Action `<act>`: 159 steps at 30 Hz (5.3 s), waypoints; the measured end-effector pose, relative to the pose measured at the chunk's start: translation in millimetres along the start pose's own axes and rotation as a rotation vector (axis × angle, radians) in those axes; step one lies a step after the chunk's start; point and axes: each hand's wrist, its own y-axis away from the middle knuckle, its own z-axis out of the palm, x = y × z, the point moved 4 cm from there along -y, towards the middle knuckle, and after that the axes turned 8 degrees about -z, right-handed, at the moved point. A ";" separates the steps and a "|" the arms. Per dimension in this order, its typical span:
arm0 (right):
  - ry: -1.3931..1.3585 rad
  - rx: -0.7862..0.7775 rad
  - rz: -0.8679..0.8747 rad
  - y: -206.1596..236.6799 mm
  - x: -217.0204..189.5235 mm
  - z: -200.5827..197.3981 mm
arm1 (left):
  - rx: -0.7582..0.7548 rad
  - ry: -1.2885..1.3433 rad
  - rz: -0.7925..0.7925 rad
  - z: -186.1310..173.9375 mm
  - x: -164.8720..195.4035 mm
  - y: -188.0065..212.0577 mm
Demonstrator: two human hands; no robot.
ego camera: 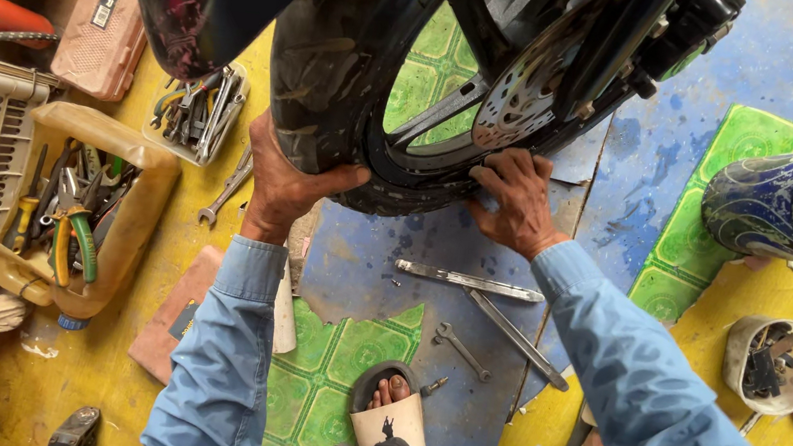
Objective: The person uses a tire lever to pry the edge of a motorcycle tire away from the rim, working around the circumference to loosen the bead. They repeatedly insert the lever between the tire and rim, lever the bead outward, and reposition the tool to continue the process.
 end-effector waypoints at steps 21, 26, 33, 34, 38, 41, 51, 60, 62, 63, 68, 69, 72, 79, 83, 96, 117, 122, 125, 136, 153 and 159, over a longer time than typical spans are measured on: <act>-0.240 -0.291 0.264 0.4 4.2 22.1 | -0.018 -0.036 0.022 -2.4 17.4 -5.1; -0.291 -0.263 0.148 -2.0 2.7 15.5 | -0.026 -0.033 0.044 -4.3 18.7 -9.6; -0.044 -0.591 0.202 -27.1 -6.7 12.0 | -0.024 -0.072 0.003 -5.1 14.3 -7.5; 0.006 -0.594 0.194 -30.3 -9.4 11.4 | -0.017 -0.093 -0.012 -5.0 13.4 -6.1; 0.128 -0.600 0.229 -36.5 -15.8 10.4 | -0.004 -0.107 -0.006 -4.1 13.2 -3.6; 0.129 -0.605 0.270 -36.7 -18.9 12.0 | 0.004 -0.077 -0.038 -2.0 12.7 0.3; 0.061 -0.486 0.293 -44.5 -19.6 2.8 | 0.003 -0.048 -0.069 0.4 12.9 0.6; -0.106 -0.078 0.025 67.0 -67.4 -15.5 | -0.009 -0.015 -0.062 -2.5 -1.7 2.1; 0.011 -0.250 0.050 96.7 -70.3 -6.8 | -0.019 0.021 -0.050 -1.6 -4.3 -0.6; 0.058 -0.335 0.058 107.8 -71.2 -0.8 | -0.028 0.006 -0.026 -2.8 -4.1 -0.7; 0.053 -0.491 0.127 119.9 -70.6 20.4 | -0.053 -0.014 -0.025 -7.7 -3.2 -0.8; 0.067 -0.525 0.158 118.2 -68.3 23.7 | -0.050 -0.037 0.001 -8.0 -1.0 -2.4; 0.024 -0.775 0.187 118.3 -60.3 33.3 | -0.034 -0.049 0.023 -7.4 4.1 -5.9; -0.174 -0.601 0.029 98.1 -16.5 -22.9 | -0.042 -0.030 -0.016 -5.6 2.2 -6.9; 0.119 -0.504 -0.012 46.8 31.0 -79.0 | -0.039 -0.036 -0.025 -6.9 -0.5 -6.1; 0.194 -0.498 -0.153 -38.7 57.8 -107.7 | -0.009 -0.063 -0.038 -7.9 -1.1 -7.5; 0.180 -0.328 -0.578 -49.6 89.9 -85.0 | -0.040 -0.037 -0.043 -8.3 -4.7 -4.5; 0.246 -0.461 -0.522 -47.6 93.3 -74.5 | -0.051 -0.027 -0.028 -6.8 -3.5 -4.5; 0.212 -0.459 -0.484 -49.7 93.9 -71.1 | -0.052 -0.002 -0.069 -6.8 -4.6 -4.3; 0.254 -0.536 -0.429 -58.1 99.3 -53.8 | -0.051 0.003 -0.050 -6.4 -1.5 -4.6; 0.131 -0.612 -0.407 -60.2 83.6 -33.7 | -0.030 -0.063 -0.038 -9.1 -5.3 -4.3; 0.435 -0.832 -0.047 -14.6 54.6 -62.2 | -0.027 -0.005 -0.026 -7.3 -10.1 -2.0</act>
